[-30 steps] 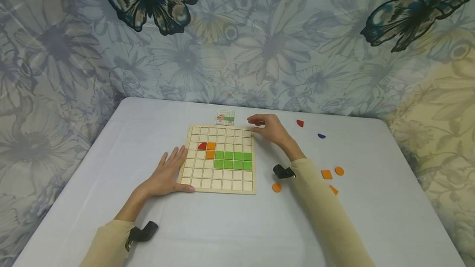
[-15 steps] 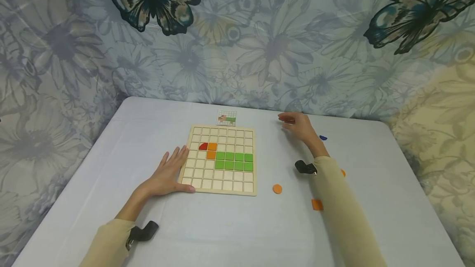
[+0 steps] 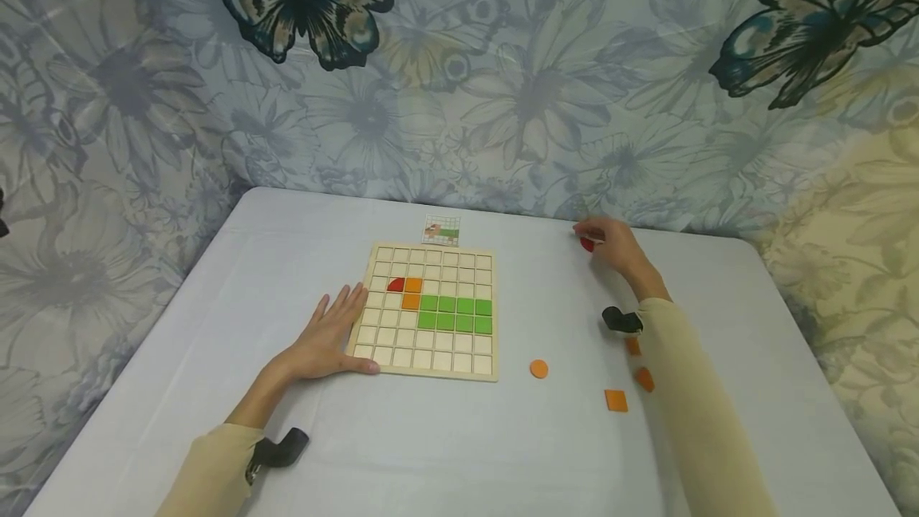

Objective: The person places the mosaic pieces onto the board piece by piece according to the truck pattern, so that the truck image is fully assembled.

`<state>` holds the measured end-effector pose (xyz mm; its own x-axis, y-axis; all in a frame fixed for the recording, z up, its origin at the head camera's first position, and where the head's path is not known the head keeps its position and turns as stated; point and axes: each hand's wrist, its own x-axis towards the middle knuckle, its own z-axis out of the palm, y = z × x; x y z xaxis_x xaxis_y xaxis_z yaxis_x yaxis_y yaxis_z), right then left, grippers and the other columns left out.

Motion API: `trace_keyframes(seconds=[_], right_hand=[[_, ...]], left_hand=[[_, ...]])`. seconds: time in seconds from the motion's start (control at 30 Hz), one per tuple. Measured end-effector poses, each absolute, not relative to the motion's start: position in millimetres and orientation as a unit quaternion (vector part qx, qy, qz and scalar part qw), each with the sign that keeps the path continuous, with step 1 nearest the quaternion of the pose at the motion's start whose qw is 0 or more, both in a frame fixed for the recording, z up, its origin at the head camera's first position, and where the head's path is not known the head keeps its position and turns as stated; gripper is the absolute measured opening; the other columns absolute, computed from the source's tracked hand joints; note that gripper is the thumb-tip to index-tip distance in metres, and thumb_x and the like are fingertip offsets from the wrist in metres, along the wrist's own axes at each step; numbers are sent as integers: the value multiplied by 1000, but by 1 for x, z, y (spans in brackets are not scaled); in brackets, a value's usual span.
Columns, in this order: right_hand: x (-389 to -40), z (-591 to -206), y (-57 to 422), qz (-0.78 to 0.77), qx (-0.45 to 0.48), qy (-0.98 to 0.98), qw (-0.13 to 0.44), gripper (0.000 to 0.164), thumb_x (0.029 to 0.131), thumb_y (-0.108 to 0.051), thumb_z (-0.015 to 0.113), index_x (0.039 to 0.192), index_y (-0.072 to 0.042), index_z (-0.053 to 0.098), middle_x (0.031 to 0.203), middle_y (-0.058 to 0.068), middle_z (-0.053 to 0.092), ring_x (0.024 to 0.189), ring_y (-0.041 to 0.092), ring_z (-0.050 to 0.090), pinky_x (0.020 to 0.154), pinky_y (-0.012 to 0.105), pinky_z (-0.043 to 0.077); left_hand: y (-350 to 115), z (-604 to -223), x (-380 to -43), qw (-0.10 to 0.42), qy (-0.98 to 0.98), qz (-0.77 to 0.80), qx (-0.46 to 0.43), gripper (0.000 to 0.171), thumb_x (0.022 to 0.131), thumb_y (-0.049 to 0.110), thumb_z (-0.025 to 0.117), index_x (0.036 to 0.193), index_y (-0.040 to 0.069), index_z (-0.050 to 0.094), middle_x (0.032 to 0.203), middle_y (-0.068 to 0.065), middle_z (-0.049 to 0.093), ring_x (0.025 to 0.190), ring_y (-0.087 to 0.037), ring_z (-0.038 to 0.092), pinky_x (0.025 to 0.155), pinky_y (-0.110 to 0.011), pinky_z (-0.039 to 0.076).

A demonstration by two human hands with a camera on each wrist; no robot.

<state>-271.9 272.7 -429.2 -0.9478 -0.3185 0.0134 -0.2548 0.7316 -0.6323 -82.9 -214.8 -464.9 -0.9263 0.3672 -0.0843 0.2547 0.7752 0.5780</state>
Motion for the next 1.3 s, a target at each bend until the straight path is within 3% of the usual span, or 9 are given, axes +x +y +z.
trace_keyframes(seconds=[0.17,0.37,0.57,1.3], right_hand=[[-273,-430,277,-325,-158,930,68,63,70,23,35,126,7,60,128,28,58,125,43,52,103,53,43],[-273,-427,274,-319,-160,930,83,45,83,17,51,126,6,61,127,27,59,122,42,53,103,53,43],[-273,-427,268,-321,-166,928,88,42,84,14,57,125,6,62,127,27,59,122,44,54,103,52,43],[-264,-433,274,-327,-170,929,18,33,84,8,69,117,10,64,110,27,67,106,40,62,94,51,50]], left_hand=[[-214,-465,-83,98,937,292,163,128,66,60,82,155,-2,13,163,-18,8,150,-37,0,118,-55,-7],[-215,-465,-83,99,937,292,161,129,67,60,82,156,-1,12,163,-18,7,150,-37,-1,118,-54,-8],[-216,-466,-83,100,938,289,161,129,67,61,81,156,-1,12,163,-17,7,150,-36,-1,118,-54,-8],[-215,-465,-83,99,937,290,167,128,67,61,81,155,-2,12,163,-19,7,150,-38,-1,117,-55,-8]])
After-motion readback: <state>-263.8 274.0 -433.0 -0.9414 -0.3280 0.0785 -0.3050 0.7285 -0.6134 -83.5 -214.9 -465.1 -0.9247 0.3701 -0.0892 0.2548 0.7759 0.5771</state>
